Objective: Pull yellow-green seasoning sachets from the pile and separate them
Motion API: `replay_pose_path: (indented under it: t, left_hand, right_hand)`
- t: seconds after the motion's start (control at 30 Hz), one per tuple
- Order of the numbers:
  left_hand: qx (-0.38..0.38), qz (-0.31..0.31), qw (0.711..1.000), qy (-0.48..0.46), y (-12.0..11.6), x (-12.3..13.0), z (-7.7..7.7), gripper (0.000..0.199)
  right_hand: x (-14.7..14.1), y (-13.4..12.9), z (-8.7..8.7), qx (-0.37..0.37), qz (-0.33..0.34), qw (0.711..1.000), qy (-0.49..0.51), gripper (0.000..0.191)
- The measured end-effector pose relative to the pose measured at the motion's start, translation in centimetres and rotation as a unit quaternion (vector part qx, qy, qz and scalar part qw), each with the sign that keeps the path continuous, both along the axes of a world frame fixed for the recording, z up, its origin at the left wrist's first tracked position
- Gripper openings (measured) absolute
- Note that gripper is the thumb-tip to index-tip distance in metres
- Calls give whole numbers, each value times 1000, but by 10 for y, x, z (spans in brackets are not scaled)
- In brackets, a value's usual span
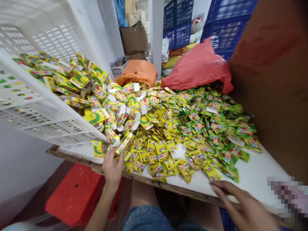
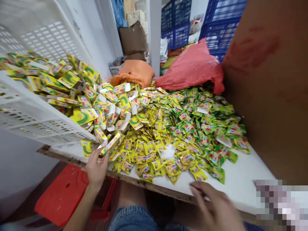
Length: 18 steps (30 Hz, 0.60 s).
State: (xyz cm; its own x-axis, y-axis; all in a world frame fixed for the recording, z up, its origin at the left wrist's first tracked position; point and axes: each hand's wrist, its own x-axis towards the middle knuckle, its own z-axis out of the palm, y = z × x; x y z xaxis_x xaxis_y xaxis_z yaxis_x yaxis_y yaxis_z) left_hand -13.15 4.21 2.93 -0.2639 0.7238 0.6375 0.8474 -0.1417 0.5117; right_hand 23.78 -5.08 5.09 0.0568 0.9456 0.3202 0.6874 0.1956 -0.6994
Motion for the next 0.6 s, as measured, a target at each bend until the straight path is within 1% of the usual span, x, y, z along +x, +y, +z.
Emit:
replay_pose_path:
  t: [0.03, 0.07, 0.1, 0.13, 0.17, 0.23, 0.3, 0.4, 0.43, 0.47, 0.5, 0.53, 0.57, 0.6]
  left_hand:
    - [11, -27, 999, -44, -4, 16, 2, 23]
    - [1, -62, 994, -92, -9, 33, 4, 23]
    - [-27, -104, 984, -142, -14, 50, 5, 22]
    - [-68, -152, 968, -190, -18, 67, 6, 21]
    - [-112, -206, 945, -230, -23, 82, 6, 21]
    - [-194, -305, 887, -288, -29, 105, 5, 25]
    - [-250, -365, 838, -319, -31, 116, 5, 29]
    - [-301, -408, 792, -340, -27, 118, 8, 34]
    - [-319, -430, 769, -348, -25, 118, 8, 37]
    - [-342, -454, 739, -361, -24, 118, 8, 41]
    - [-368, -473, 707, -375, -22, 119, 7, 43]
    - [-389, -482, 682, -388, -22, 120, 6, 44]
    - [-405, -482, 667, -397, -21, 122, 4, 43]
    - [-415, -474, 664, -403, -21, 124, 1, 42]
  right_hand:
    - [-18, 8, -1, -48, 21, 998, 37, 24]
    - [-37, 18, -3, -85, 31, 991, 95, 25]
    - [-56, 27, -6, -108, 44, 980, 162, 29]
    - [-74, 37, -10, -118, 54, 966, 222, 36]
    - [-87, 45, -14, -108, 51, 957, 263, 41]
    - [-101, 57, -22, -84, 46, 951, 295, 34]
    - [-100, 61, -27, -71, 59, 959, 268, 20]
    - [-87, 54, -25, -74, 87, 978, 174, 6]
    - [-83, 50, -23, -72, 87, 984, 137, 7]
    - [-79, 46, -20, -70, 91, 989, 98, 9]
    - [-77, 43, -18, -68, 102, 991, 62, 12]
    - [-74, 40, -15, -67, 119, 990, 34, 14]
    - [-70, 38, -15, -67, 140, 988, 17, 16]
    - [-65, 38, -15, -66, 150, 986, 13, 18]
